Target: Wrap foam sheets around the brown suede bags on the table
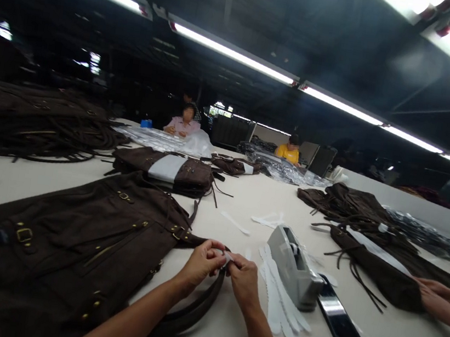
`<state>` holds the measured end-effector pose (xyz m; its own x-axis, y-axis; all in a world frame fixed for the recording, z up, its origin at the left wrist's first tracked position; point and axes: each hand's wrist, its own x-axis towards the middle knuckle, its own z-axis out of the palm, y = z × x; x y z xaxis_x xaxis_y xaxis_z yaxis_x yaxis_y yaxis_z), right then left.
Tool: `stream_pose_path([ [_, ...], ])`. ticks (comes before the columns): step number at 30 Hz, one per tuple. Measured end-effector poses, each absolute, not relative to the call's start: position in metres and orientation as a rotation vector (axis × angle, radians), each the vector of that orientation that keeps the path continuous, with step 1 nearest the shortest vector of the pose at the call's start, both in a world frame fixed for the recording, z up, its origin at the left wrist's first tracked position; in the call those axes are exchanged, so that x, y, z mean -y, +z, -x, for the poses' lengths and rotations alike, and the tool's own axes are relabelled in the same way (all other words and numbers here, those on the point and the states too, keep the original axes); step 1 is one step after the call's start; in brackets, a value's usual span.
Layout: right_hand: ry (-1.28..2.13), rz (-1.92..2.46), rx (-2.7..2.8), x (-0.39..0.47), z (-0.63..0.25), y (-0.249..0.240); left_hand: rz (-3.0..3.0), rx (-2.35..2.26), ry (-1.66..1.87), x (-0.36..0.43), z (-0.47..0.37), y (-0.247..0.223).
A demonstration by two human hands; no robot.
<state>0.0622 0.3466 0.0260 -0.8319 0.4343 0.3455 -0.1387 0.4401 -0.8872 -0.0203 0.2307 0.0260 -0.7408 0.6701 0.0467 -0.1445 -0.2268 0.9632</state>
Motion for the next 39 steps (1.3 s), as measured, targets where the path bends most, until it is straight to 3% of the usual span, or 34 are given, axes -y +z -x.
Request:
stream_pose_path([
  [9,1.314,0.081,2.233,-0.348,-0.063,0.022,-0.648,-1.532,2.048,-0.231,0.020,0.026],
  [19,1.581,0.392,1.899,-0.351,-0.059,0.013,-0.640,-1.484,2.063,-0.230,0.019,0.030],
  [25,1.548,0.413,1.962,-0.350,-0.063,0.020,-0.593,-1.521,2.081,-0.229,0.021,0.028],
  [39,1.608,0.200,1.989,-0.353,-0.062,0.023,-0.533,-1.488,2.017,-0.230,0.024,0.030],
])
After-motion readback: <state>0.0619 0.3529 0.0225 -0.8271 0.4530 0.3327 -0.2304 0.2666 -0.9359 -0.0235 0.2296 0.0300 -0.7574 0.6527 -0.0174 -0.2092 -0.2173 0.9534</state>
